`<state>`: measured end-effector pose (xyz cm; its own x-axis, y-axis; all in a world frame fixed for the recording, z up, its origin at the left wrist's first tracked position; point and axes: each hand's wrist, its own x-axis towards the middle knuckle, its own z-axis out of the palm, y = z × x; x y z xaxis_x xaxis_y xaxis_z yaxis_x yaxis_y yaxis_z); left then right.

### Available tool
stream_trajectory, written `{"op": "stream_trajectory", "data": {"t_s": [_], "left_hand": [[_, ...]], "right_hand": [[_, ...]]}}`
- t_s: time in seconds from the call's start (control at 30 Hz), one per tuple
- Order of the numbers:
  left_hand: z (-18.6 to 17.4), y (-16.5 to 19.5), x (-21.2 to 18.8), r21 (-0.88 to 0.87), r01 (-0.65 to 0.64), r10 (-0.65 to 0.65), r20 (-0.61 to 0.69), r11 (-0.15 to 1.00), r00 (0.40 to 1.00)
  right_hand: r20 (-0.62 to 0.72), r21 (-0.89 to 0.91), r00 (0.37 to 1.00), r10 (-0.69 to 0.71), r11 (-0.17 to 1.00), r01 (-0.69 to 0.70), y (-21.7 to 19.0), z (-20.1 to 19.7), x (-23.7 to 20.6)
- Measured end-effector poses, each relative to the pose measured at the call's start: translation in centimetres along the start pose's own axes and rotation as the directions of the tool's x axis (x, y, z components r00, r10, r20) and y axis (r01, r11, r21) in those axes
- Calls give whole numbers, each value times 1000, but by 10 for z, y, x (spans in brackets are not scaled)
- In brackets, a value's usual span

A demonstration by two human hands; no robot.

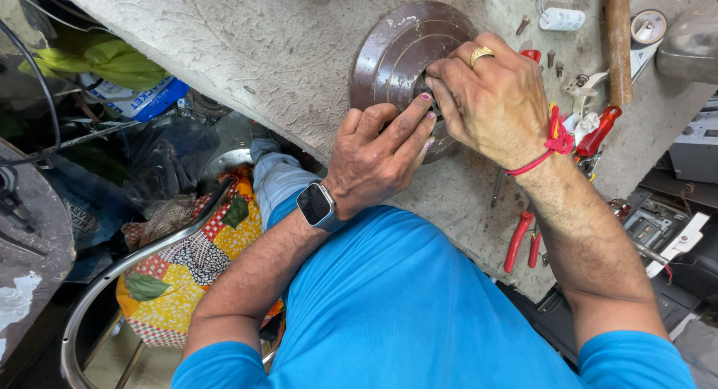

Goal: The person uses a hammer and a red-handled screwdriver to adjust and secure small metal pins on two circular metal components on a workbench. The person repeatedly taps the pins and uses the screwdriver to pry or align them, then flips the components to inspect the other side.

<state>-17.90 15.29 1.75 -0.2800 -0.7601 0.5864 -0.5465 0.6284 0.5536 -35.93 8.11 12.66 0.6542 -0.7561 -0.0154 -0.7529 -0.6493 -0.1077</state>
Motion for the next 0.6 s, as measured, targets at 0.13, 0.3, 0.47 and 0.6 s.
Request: {"op": "stream_trajectory", "data": {"t_s": [0.13, 0.3, 0.47, 0.6], "left_hand": [[-2, -1, 0, -4, -8, 8, -5, 1000, 1000], [-2, -2, 0, -9, -8, 8, 0, 1000, 1000], [-3, -1, 0, -12, -2, 2, -3, 1000, 1000], [-2, -1, 0, -14, 1, -1, -10, 1000, 1000]], "right_hand": [[4, -56, 1000, 29, 998, -29, -5, 0, 3], [-11, -159, 998, 60, 985, -61, -10, 5, 4], [-19, -108, 999, 40, 993, -42, -6, 9, 1], [-46, 43, 996, 70, 997, -68, 1, 10, -7]]}}
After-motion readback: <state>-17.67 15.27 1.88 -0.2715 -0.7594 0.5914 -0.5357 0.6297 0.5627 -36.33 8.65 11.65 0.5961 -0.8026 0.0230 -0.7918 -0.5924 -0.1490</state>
